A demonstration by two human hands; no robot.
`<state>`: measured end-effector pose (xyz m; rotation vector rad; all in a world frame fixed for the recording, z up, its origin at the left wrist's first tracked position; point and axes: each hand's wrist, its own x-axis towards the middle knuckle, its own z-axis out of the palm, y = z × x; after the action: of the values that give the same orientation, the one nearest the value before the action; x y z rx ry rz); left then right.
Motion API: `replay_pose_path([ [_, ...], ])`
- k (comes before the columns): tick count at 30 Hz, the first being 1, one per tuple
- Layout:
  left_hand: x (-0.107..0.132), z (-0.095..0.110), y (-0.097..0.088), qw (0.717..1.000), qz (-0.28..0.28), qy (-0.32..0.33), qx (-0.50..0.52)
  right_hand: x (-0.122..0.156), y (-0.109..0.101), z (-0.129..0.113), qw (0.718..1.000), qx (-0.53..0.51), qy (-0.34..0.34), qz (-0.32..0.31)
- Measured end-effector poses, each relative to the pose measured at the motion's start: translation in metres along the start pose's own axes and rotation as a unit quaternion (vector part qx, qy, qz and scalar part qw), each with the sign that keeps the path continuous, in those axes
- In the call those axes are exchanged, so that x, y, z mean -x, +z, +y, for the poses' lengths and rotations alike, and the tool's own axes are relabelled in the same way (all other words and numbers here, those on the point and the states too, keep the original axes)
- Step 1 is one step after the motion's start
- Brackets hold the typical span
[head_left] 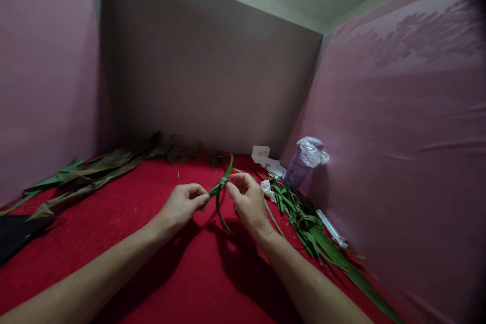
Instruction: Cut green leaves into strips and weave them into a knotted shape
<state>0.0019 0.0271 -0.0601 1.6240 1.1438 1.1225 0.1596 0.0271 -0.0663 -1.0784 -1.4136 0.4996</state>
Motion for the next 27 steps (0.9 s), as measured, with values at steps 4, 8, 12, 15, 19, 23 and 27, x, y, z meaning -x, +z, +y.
replay_pose_path([
  [4,0.001,0.001,-0.001,0.999,0.028,-0.014,0.015,0.005,-0.001,-0.006,0.998,0.056,-0.032,0.007],
  [8,0.002,0.001,-0.002,0.998,0.043,-0.021,0.048,0.015,0.003,-0.009,0.984,0.149,-0.083,-0.049],
  [12,0.002,0.001,-0.001,0.997,0.043,-0.02,0.065,0.021,0.01,-0.006,0.987,0.128,-0.056,-0.08],
  [15,0.003,0.0,0.001,0.997,0.035,-0.019,0.067,0.021,0.014,-0.002,0.992,0.084,-0.016,-0.093],
  [19,0.004,-0.001,0.002,0.997,0.025,-0.02,0.072,0.02,0.014,0.0,0.995,0.067,-0.011,-0.07],
  [23,0.004,-0.001,0.003,0.996,0.031,-0.024,0.08,0.02,0.014,0.003,0.998,0.02,-0.004,-0.058],
  [27,0.005,0.002,0.003,0.996,0.029,-0.029,0.084,0.017,0.017,0.006,0.984,-0.146,0.065,-0.073],
])
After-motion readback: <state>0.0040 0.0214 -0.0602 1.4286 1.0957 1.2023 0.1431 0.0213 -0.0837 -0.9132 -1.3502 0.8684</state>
